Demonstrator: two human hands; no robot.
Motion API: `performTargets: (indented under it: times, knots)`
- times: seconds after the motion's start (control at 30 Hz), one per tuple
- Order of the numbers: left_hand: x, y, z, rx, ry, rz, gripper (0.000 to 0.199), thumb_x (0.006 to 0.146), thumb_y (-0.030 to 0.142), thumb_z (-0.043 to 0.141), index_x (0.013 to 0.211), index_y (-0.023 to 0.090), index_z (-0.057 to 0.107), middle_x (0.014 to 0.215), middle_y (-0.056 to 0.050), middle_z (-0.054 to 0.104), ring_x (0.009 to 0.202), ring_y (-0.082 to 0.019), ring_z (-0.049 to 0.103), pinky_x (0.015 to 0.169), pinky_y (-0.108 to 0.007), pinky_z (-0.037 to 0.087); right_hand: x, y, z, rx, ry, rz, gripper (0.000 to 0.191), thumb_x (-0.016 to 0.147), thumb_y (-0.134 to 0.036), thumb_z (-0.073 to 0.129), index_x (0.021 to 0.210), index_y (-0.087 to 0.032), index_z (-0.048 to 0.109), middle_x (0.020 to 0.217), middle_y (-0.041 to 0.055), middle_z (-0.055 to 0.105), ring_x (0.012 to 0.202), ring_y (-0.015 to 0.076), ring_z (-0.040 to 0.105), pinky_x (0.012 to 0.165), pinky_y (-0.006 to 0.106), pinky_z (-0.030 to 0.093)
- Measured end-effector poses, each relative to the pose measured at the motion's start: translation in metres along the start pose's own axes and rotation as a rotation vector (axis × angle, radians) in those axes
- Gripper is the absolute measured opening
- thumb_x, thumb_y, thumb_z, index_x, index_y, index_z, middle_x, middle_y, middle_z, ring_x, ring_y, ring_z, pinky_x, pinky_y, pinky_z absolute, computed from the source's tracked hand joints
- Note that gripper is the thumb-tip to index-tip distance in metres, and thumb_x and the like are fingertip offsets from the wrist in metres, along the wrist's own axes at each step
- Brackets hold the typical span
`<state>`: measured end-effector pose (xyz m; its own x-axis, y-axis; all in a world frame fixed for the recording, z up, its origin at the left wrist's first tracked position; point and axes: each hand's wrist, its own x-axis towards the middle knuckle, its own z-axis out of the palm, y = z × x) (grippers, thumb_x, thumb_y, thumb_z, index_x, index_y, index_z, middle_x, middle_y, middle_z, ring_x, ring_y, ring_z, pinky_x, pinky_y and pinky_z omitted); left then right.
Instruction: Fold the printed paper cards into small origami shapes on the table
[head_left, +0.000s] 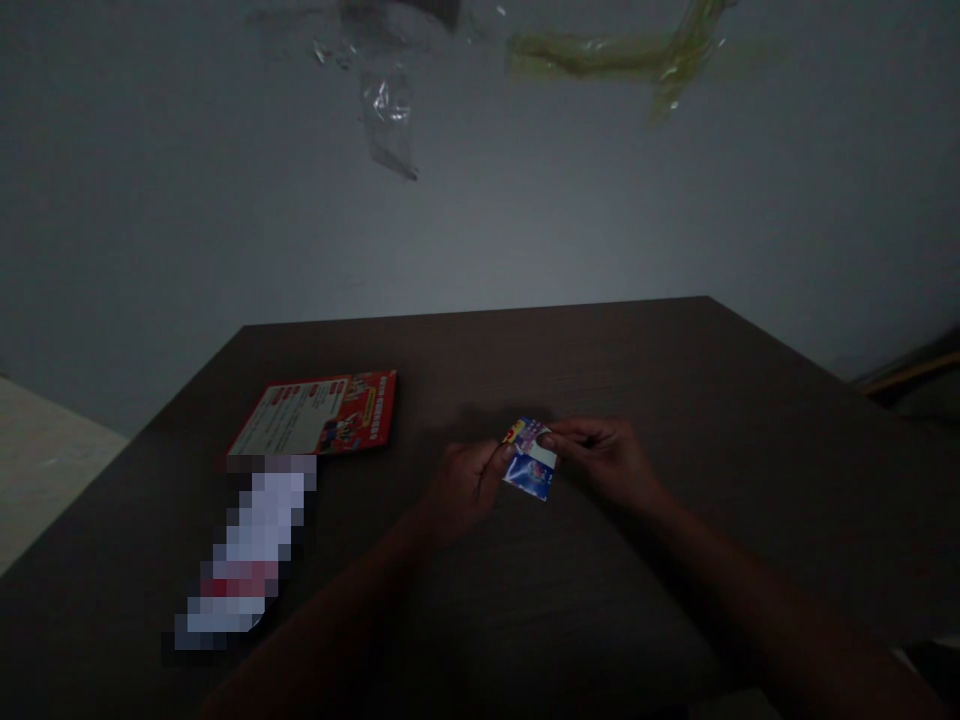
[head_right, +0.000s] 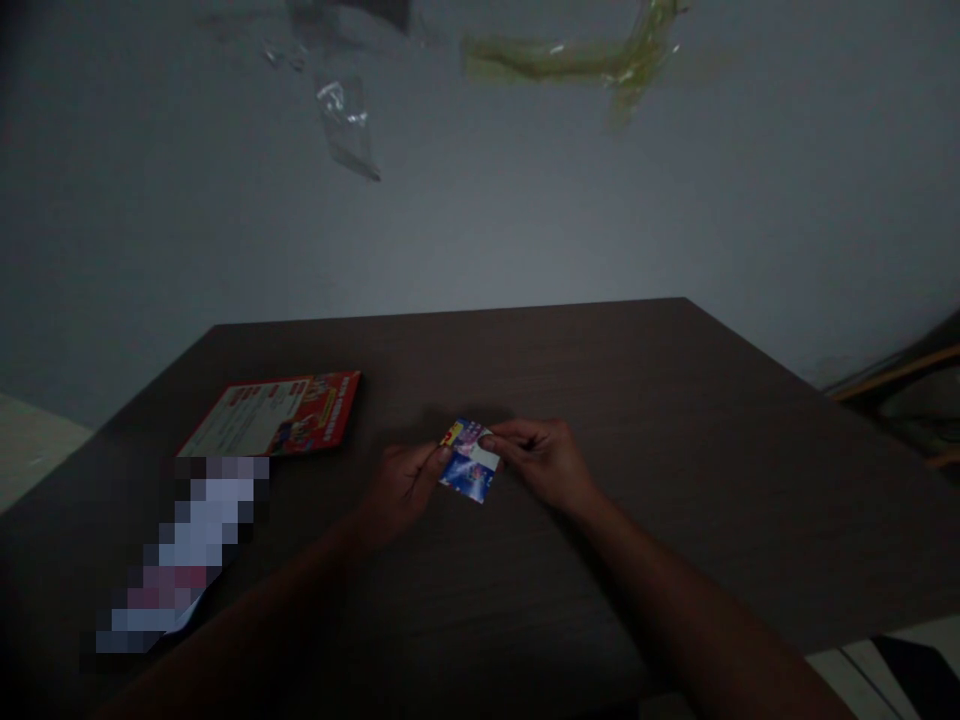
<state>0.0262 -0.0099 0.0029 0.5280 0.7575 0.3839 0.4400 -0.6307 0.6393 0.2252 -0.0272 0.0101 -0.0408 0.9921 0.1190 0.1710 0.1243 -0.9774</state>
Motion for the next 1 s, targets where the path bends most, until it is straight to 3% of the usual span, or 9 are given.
performTargets:
  times: [0.17, 0.3, 0.53, 1.0]
  knots:
    - [0.001, 0.001, -0.002, -0.064, 0.003, -0.064, 0.042, 0.093, 0.035, 0.033, 0.061, 0.015, 0.050, 0.051, 0.004, 0.045, 0.046, -0.007, 0.043, 0.046, -0.019, 0.029, 0.002, 0.002, 0.001, 0.132, -0.094, 0.123, 0.034, 0.064, -0.038, 0.076, 0.088, -0.015, 0.071, 0.076, 0.0062, 0.072, 0.062, 0.0145, 0.063, 0.058, 0.026, 0.049]
    - [0.001, 0.002, -0.001, -0.073, -0.006, -0.082, 0.042, 0.092, 0.037, 0.034, 0.060, 0.015, 0.049, 0.051, 0.004, 0.042, 0.046, -0.007, 0.042, 0.046, -0.019, 0.029, 0.004, 0.007, 0.003, 0.209, -0.187, 0.143, 0.028, 0.064, -0.036, 0.076, 0.077, -0.013, 0.070, 0.069, 0.0041, 0.069, 0.057, 0.0117, 0.060, 0.055, 0.023, 0.047]
    - [0.000, 0.002, 0.003, -0.220, -0.003, -0.112, 0.043, 0.092, 0.040, 0.034, 0.060, 0.014, 0.049, 0.053, 0.004, 0.041, 0.048, -0.008, 0.041, 0.047, -0.019, 0.030, 0.005, 0.010, 0.005, 0.202, -0.141, 0.136, 0.029, 0.061, -0.038, 0.078, 0.071, -0.012, 0.070, 0.063, 0.0040, 0.068, 0.051, 0.0105, 0.056, 0.050, 0.022, 0.043]
    - [-0.002, 0.001, 0.005, -0.388, -0.011, -0.178, 0.044, 0.090, 0.044, 0.038, 0.064, 0.013, 0.052, 0.056, 0.003, 0.042, 0.052, -0.008, 0.039, 0.048, -0.020, 0.029, 0.004, 0.008, 0.004, 0.244, -0.169, 0.139, 0.027, 0.060, -0.036, 0.079, 0.070, -0.012, 0.070, 0.062, 0.0040, 0.068, 0.052, 0.0108, 0.058, 0.050, 0.022, 0.044]
